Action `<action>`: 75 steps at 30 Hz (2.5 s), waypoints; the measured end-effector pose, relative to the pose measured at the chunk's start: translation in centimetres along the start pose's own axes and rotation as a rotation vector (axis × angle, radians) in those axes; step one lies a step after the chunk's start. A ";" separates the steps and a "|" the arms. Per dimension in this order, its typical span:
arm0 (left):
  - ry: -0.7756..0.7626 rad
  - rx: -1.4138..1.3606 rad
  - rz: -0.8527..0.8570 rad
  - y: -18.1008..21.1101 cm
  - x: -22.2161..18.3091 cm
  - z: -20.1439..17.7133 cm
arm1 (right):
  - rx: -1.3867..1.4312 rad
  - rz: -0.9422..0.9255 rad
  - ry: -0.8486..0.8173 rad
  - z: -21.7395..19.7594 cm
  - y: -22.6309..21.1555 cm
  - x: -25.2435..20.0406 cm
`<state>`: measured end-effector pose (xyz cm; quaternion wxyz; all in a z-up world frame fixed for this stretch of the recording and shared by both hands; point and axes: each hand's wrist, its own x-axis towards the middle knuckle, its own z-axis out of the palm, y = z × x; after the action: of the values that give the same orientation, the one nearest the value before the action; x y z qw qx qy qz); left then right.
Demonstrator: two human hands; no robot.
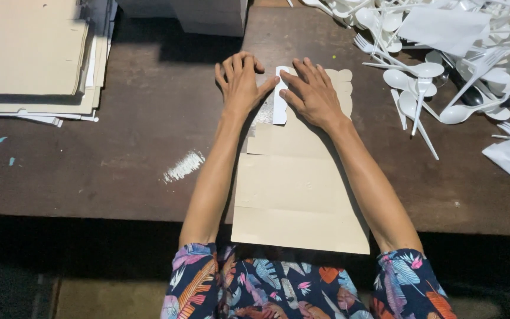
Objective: The person folds a flat cardboard sheet into a rectangular box by creasing and tucking the side flaps, then closes the top lid. The finished box is placed on a stack of similar boxes.
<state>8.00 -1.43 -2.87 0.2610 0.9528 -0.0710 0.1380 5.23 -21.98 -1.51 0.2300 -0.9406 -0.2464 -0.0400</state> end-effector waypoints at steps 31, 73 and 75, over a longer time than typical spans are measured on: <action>-0.205 -0.117 -0.241 0.5 -0.8 -2.0 | -0.087 0.160 -0.055 1.0 -0.1 0.1; -0.458 -0.446 -0.124 6.8 -13.7 -12.3 | 0.165 0.027 -0.048 -3.0 -5.4 -4.8; -0.504 -0.287 0.046 6.8 -13.8 -11.5 | 0.267 0.047 -0.102 -4.5 -6.3 -5.0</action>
<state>-9.13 -0.44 5.79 0.3641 0.9085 -0.1739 -0.1086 -1.97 -21.37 4.11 0.3412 -0.9079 -0.2389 0.0461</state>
